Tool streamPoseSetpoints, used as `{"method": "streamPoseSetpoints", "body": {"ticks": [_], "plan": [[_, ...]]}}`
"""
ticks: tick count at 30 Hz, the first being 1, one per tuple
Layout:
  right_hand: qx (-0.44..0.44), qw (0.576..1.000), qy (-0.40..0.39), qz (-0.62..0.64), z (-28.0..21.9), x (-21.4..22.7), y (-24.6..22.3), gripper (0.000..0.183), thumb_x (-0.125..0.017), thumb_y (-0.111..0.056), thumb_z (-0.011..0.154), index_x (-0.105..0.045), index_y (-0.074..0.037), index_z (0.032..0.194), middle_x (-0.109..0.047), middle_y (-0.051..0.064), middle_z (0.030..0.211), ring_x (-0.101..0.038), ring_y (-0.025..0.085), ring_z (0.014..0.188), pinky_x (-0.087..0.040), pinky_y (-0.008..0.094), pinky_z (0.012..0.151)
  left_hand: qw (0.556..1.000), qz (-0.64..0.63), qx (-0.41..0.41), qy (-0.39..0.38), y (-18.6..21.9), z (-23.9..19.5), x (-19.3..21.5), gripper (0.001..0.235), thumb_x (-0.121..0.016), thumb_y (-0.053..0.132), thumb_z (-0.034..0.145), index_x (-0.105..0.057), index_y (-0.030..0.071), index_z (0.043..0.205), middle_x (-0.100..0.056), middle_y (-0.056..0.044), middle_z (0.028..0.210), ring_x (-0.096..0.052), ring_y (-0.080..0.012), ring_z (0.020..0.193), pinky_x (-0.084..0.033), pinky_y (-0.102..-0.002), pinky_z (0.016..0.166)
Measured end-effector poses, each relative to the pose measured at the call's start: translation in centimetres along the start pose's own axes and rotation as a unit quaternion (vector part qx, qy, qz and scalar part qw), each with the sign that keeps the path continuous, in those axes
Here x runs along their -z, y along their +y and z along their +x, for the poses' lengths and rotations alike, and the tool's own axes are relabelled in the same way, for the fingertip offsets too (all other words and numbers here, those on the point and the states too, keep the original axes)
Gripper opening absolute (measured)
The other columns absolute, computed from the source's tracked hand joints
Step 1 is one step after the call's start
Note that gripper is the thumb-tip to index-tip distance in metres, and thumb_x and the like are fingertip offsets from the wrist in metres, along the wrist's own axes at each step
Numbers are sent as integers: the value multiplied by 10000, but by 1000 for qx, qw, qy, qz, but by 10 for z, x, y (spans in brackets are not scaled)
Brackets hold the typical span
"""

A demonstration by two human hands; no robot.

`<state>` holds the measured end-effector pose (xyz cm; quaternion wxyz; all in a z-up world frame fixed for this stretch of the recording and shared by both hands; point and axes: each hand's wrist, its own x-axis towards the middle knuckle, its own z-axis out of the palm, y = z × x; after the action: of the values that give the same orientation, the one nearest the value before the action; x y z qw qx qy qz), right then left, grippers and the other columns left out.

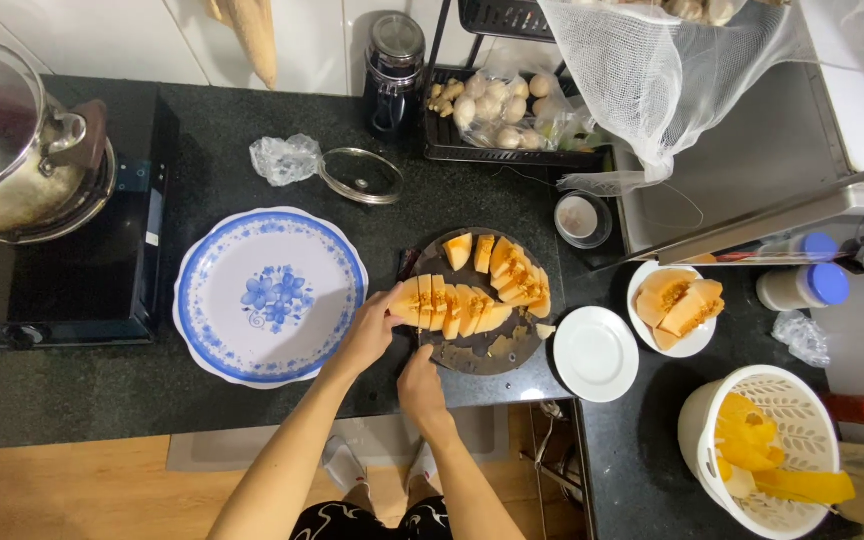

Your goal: The person cuts a melon on a round cutting board, slicing wedges into smaller chunks with a knife. They turn the melon pieces as they cut, then transfer the cut chunks by hand onto a white plate, leaving the rind and scraps in a basket.

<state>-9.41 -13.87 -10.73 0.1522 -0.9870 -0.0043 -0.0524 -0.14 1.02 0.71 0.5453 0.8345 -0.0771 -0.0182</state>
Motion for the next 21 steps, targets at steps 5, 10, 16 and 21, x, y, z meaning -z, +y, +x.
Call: {"method": "streamPoseSetpoints", "body": {"ticks": [5, 10, 16, 21], "plan": [[-46, 990, -61, 122, 4, 11, 3, 307, -505, -125, 1006, -394, 108, 1172, -625, 322, 767, -645, 507, 691, -514, 558, 568, 997, -22, 55, -40, -22, 16, -1, 566, -652, 4, 923, -518, 51, 1471, -673, -197, 1190, -681, -308, 1031, -543, -375, 890], [-6, 978, -38, 207, 3, 37, -4, 222, -489, -177, 1022, -385, 19, 1041, -619, 371, 777, -577, 589, 736, -434, 675, 643, 995, -16, 80, -64, -16, 24, 6, 553, -688, 132, 944, -540, 102, 1477, -705, -172, 1104, -704, -247, 927, -557, -349, 830], [-97, 955, -103, 260, -14, 93, -26, 213, -476, -192, 1060, -417, 13, 1041, -634, 374, 828, -555, 593, 789, -387, 680, 702, 982, -97, 126, -99, 10, 22, 10, 560, -711, 245, 937, -555, 133, 1463, -779, -128, 1038, -752, -154, 895, -582, -292, 783], [-151, 929, -142, 307, -19, 153, -30, 234, -493, -264, 1073, -473, -32, 1098, -655, 318, 787, -590, 559, 763, -439, 620, 663, 984, -132, 109, -38, -12, 22, -1, 458, -740, 223, 936, -654, 58, 1355, -762, -94, 1164, -729, -126, 972, -591, -274, 812]]}}
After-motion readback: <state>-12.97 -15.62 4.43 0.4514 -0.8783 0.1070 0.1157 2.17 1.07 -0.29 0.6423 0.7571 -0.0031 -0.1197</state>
